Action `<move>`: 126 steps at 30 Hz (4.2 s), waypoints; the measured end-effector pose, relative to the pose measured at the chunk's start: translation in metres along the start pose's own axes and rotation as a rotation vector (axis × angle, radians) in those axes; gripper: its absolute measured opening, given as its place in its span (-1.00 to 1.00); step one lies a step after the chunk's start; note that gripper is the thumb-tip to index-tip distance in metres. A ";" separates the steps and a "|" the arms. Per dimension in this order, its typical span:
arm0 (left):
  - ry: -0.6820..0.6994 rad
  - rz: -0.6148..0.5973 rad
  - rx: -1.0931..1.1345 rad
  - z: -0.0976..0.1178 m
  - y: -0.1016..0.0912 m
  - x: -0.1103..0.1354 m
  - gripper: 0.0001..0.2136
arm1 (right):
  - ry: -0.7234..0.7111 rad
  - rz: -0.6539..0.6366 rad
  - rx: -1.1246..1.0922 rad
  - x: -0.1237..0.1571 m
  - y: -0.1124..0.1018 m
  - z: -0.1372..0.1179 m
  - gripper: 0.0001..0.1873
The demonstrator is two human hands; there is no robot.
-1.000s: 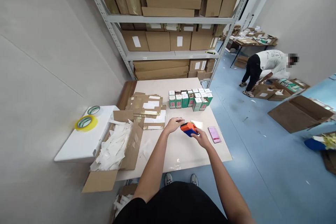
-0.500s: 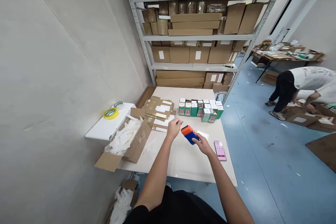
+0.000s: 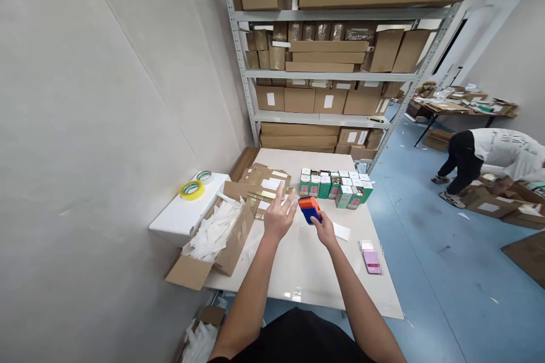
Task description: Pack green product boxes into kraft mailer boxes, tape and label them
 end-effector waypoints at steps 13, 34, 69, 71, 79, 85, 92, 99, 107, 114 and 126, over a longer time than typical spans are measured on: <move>-0.604 0.364 0.241 -0.183 -0.128 0.016 -0.61 | -0.177 -0.057 0.009 0.007 0.169 -0.087 -0.58; -0.950 0.642 0.037 -0.362 -0.320 0.143 -0.65 | -0.436 -0.422 0.225 0.087 0.539 -0.123 -0.88; -0.383 -0.297 0.536 -0.197 0.042 -0.005 -0.61 | -0.031 0.357 0.197 -0.009 0.135 -0.032 -0.48; -0.325 -0.346 0.519 -0.179 0.065 -0.005 -0.61 | 0.015 0.407 0.212 -0.012 0.100 -0.012 -0.51; -0.330 -0.418 0.414 -0.132 0.142 0.000 -0.59 | 0.148 0.474 0.183 -0.060 -0.019 0.070 -0.39; -0.314 -0.515 0.363 -0.094 0.229 0.001 -0.56 | 0.185 0.445 0.164 -0.124 -0.074 0.119 -0.30; -0.380 -0.987 0.217 -0.036 0.373 0.033 -0.48 | 0.216 0.295 0.230 -0.166 -0.119 0.167 -0.22; -0.404 -1.014 0.147 -0.018 0.479 0.028 -0.31 | 0.193 0.178 0.215 -0.185 -0.133 0.216 -0.13; -0.423 -1.123 0.058 -0.043 0.491 0.047 -0.27 | 0.287 0.033 0.211 -0.209 -0.129 0.271 -0.16; -0.655 -0.938 0.381 -0.042 0.482 0.068 -0.34 | 0.292 0.125 0.034 -0.226 -0.102 0.284 -0.12; -0.890 -0.537 0.398 -0.075 0.390 0.094 -0.39 | 0.236 0.077 0.042 -0.166 -0.041 0.233 -0.23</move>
Point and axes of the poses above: each hand's wrist, its own x-axis away from the middle knuckle, its own y-axis out of the palm, z = x × y, the point moved 5 cm from there along -x, towards the middle knuckle, and after that the axes turned 8 degrees about z, right-handed, at the moved point
